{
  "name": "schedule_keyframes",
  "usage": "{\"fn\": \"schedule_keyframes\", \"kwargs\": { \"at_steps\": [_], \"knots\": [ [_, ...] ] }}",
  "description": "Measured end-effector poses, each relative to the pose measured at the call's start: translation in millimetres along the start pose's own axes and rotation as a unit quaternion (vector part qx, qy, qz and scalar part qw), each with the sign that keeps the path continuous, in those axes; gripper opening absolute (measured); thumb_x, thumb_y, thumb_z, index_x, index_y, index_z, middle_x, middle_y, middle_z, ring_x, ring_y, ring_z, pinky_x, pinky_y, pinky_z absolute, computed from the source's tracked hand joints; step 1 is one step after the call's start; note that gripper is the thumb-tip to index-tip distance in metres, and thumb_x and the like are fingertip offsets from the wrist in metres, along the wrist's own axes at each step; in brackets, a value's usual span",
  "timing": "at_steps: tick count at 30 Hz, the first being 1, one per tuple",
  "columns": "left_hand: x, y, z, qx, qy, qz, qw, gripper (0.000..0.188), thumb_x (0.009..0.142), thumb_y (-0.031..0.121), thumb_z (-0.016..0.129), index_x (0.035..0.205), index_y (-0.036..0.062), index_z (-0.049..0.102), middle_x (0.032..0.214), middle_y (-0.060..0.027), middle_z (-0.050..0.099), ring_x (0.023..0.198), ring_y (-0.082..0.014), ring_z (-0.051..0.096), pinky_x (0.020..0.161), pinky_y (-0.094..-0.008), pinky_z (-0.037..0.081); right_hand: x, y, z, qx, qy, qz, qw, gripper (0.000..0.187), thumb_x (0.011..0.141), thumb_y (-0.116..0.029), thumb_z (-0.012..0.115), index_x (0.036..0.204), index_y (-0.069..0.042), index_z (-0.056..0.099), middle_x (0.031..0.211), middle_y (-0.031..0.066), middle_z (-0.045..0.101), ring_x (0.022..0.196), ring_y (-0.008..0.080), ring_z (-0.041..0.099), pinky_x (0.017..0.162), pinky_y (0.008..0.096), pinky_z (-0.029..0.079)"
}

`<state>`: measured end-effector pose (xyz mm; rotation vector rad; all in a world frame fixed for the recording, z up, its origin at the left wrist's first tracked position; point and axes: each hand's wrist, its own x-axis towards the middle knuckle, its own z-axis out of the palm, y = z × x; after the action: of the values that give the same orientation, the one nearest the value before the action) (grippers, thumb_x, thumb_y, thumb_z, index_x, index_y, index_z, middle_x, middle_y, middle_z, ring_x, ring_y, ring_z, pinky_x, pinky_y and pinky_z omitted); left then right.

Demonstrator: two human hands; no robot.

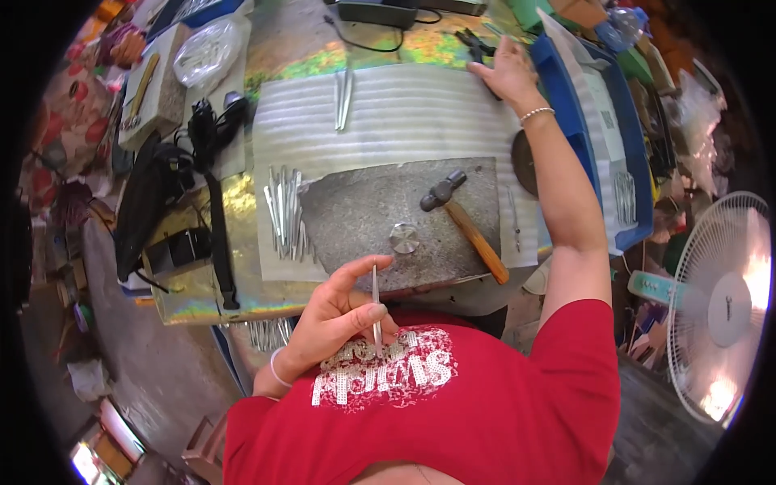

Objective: Flattening and shaping small metal strips using a hammer on a stone block.

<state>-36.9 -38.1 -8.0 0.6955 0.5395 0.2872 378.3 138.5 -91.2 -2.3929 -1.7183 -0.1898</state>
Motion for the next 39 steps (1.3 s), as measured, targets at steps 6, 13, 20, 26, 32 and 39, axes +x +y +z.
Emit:
{"fn": "schedule_keyframes", "kwargs": {
  "at_steps": [6, 13, 20, 26, 32, 39],
  "knots": [
    [-1.7, 2.4, -6.9, -0.009, 0.012, 0.014, 1.000, 0.054, 0.093, 0.013, 0.054, 0.139, 0.0057, 0.027, 0.079, -0.0092, 0.065, 0.072, -0.0125, 0.063, 0.060, -0.0228, 0.050, 1.2, -3.1, 14.7, -0.039, 0.012, -0.023, 0.999, 0.061, 0.082, -0.052, 0.058, 0.112, -0.002, 0.043, 0.110, 0.0262, 0.055, 0.104, 0.0441, 0.052, 0.086, 0.0518, 0.043],
    [-2.3, 2.5, -11.7, 0.001, -0.003, 0.023, 1.000, 0.054, 0.092, 0.011, 0.054, 0.138, 0.0025, 0.027, 0.079, -0.0127, 0.066, 0.074, -0.0177, 0.066, 0.061, -0.0240, 0.051, -2.9, 1.9, -9.0, -0.003, 0.099, -0.056, 0.993, 0.036, 0.089, -0.040, 0.054, 0.092, -0.004, 0.047, 0.087, 0.0187, 0.061, 0.084, 0.0384, 0.060, 0.069, 0.0472, 0.047],
    [-2.9, 1.6, -8.4, 0.029, 0.008, 0.026, 0.999, 0.049, 0.092, 0.007, 0.051, 0.136, 0.0020, 0.031, 0.077, -0.0104, 0.065, 0.072, -0.0150, 0.065, 0.063, -0.0231, 0.050, -90.2, 2.1, -109.7, 0.718, -0.153, 0.112, 0.670, 0.043, 0.090, -0.049, 0.050, 0.088, -0.006, 0.056, 0.105, 0.0132, 0.058, 0.088, 0.0172, 0.057, 0.065, 0.0275, 0.047],
    [6.9, -12.4, 3.6, 0.043, -0.020, 0.026, 0.999, 0.043, 0.093, 0.008, 0.049, 0.134, 0.0032, 0.036, 0.081, -0.0085, 0.065, 0.074, -0.0109, 0.063, 0.061, -0.0214, 0.047, -242.5, -59.2, -163.6, 0.707, -0.225, 0.066, 0.667, 0.026, 0.073, -0.023, 0.065, 0.058, -0.005, 0.053, 0.096, 0.0196, 0.056, 0.073, 0.0220, 0.058, 0.064, 0.0297, 0.046],
    [13.4, -24.7, 23.0, 0.042, -0.057, -0.033, 0.997, 0.031, 0.096, 0.011, 0.044, 0.125, -0.0013, 0.041, 0.083, -0.0092, 0.062, 0.076, -0.0141, 0.063, 0.069, -0.0256, 0.053, -314.0, -69.3, -166.4, 0.681, -0.368, 0.063, 0.630, 0.009, 0.072, -0.002, 0.064, 0.078, 0.004, 0.064, 0.117, 0.0130, 0.054, 0.109, 0.0208, 0.051, 0.093, 0.0335, 0.039],
    [12.7, -42.9, 37.0, 0.081, -0.080, -0.055, 0.992, 0.025, 0.099, 0.017, 0.037, 0.116, -0.0003, 0.044, 0.076, -0.0079, 0.062, 0.067, -0.0138, 0.065, 0.059, -0.0221, 0.052, -341.9, -67.5, -147.6, 0.692, -0.388, 0.053, 0.606, 0.013, 0.076, -0.011, 0.068, 0.078, 0.000, 0.062, 0.119, 0.0101, 0.051, 0.109, 0.0200, 0.048, 0.093, 0.0334, 0.036]
  ]
}}
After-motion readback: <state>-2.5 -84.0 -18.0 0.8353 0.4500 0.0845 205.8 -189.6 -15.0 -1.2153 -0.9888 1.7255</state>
